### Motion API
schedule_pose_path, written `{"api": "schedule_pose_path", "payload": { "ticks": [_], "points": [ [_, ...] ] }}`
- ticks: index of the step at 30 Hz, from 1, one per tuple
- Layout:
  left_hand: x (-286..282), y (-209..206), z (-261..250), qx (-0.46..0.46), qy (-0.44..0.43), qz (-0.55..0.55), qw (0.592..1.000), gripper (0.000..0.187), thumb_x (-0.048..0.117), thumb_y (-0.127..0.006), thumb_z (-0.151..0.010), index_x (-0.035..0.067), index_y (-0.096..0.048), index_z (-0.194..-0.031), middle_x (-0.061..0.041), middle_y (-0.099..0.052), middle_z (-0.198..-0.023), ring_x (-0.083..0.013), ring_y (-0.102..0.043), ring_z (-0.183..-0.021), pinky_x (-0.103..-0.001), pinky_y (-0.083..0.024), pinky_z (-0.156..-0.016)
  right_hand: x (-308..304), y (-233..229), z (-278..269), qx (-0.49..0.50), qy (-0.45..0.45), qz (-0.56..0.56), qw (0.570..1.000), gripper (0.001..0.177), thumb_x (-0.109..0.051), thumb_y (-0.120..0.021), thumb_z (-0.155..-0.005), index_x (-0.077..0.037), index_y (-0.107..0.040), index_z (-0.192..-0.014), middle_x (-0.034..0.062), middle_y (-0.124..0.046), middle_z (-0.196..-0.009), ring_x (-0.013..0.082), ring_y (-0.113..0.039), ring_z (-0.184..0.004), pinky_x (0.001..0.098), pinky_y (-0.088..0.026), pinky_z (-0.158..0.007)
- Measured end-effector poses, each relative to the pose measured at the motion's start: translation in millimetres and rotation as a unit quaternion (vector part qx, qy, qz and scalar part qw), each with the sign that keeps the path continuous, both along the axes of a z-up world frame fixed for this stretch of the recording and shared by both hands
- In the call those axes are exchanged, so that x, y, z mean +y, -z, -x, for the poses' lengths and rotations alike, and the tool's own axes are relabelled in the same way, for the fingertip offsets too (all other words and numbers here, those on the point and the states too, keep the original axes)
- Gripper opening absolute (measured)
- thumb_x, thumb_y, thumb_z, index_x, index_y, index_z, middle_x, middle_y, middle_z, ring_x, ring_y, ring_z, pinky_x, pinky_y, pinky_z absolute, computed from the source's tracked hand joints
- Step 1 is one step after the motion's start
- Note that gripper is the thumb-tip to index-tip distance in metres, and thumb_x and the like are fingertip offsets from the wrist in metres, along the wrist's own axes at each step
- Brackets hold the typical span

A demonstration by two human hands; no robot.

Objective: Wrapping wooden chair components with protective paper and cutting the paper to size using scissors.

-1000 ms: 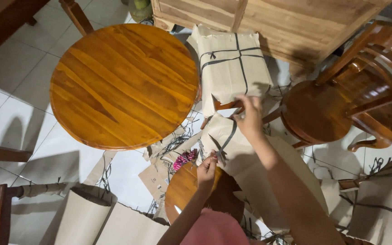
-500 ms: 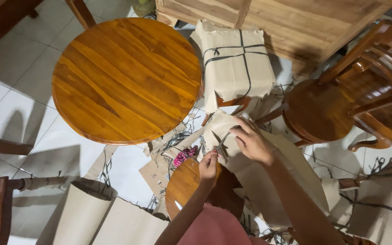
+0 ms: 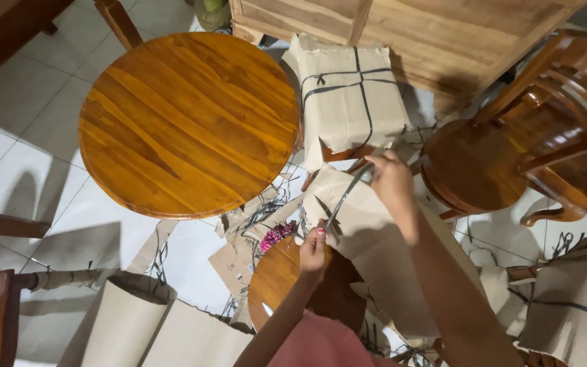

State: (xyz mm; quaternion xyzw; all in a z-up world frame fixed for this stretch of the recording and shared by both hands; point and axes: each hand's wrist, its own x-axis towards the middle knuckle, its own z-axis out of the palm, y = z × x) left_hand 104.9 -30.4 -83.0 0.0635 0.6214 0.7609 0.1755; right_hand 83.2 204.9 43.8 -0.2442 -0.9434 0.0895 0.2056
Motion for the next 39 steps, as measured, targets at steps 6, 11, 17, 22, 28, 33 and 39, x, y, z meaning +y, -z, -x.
{"api": "schedule_pose_path", "payload": {
  "ticks": [6,11,17,22,28,33,39],
  "points": [
    [-4.7,-93.7,6.0,0.014,0.042,0.067,0.997,0.033,0.033,-0.05,-0.109,0.011,-0.056,-0.085,-0.019,-0.076,-0.109,-0.0273,-0.071,-0.108,-0.047,-0.049,-0.097,-94.6,-14.1,-28.4,-0.085,-0.154,0.028,0.984,0.029,-0.009,-0.069,-0.082,-0.026,-0.078,-0.104,0.0015,-0.062,-0.114,0.0304,-0.066,-0.106,0.0424,-0.059,-0.083],
    [-4.0,-31.4,12.6,0.029,0.05,0.104,0.993,0.031,0.034,-0.05,-0.109,0.015,-0.06,-0.087,-0.009,-0.064,-0.078,-0.0234,-0.061,-0.081,-0.042,-0.051,-0.083,-85.9,17.7,-44.9,-0.096,-0.17,-0.033,0.98,0.013,-0.024,-0.065,-0.091,-0.025,-0.076,-0.098,-0.0037,-0.061,-0.111,0.0258,-0.066,-0.101,0.0425,-0.059,-0.083],
    [-3.9,-24.1,7.9,0.021,0.058,0.131,0.989,0.028,0.036,-0.049,-0.109,0.018,-0.062,-0.091,-0.01,-0.066,-0.08,-0.0235,-0.064,-0.082,-0.039,-0.051,-0.084,-66.3,-0.1,-27.2,0.02,-0.133,-0.066,0.989,0.016,-0.023,-0.062,-0.1,-0.019,-0.076,-0.096,-0.0001,-0.071,-0.104,0.0266,-0.073,-0.091,0.0376,-0.061,-0.077],
    [-13.0,-56.5,5.0,0.012,0.05,0.106,0.993,0.03,0.03,-0.046,-0.11,0.012,-0.058,-0.089,-0.014,-0.068,-0.135,-0.0356,-0.061,-0.127,-0.047,-0.047,-0.102,-6.3,48.0,12.0,0.089,-0.069,-0.024,0.993,0.011,-0.015,-0.067,-0.097,-0.013,-0.075,-0.09,0.0083,-0.071,-0.087,0.0351,-0.074,-0.082,0.0423,-0.06,-0.068],
    [-9.5,-70.2,4.0,0.035,0.064,0.08,0.994,0.028,0.026,-0.052,-0.108,0.007,-0.057,-0.088,-0.015,-0.061,-0.141,-0.035,-0.05,-0.135,-0.049,-0.041,-0.111,-25.3,29.4,19.6,-0.075,0.021,0.12,0.99,0.013,-0.031,-0.064,-0.09,-0.03,-0.076,-0.096,0.0094,-0.076,-0.085,0.0365,-0.075,-0.084,0.0494,-0.061,-0.075],
    [-3.9,-56.0,6.4,0.037,0.052,0.114,0.991,0.027,0.035,-0.057,-0.106,0.019,-0.067,-0.086,-0.006,-0.074,-0.081,-0.0137,-0.065,-0.082,-0.034,-0.054,-0.081,-82.0,-57.1,8.8,-0.167,-0.01,0.122,0.978,0.055,-0.055,-0.059,-0.093,-0.012,-0.069,-0.127,0.0226,-0.075,-0.108,0.0415,-0.074,-0.099,0.0536,-0.06,-0.083],
    [-18.6,-81.1,0.7,0.028,0.05,0.047,0.997,0.03,0.026,-0.053,-0.108,0.005,-0.06,-0.087,-0.015,-0.059,-0.142,-0.0315,-0.048,-0.137,-0.045,-0.04,-0.113,-68.4,-26.1,11.5,-0.194,0.034,0.192,0.962,0.04,-0.041,-0.045,-0.104,-0.018,-0.072,-0.12,0.0163,-0.076,-0.106,0.0412,-0.072,-0.101,0.0546,-0.059,-0.088]
  ]
}}
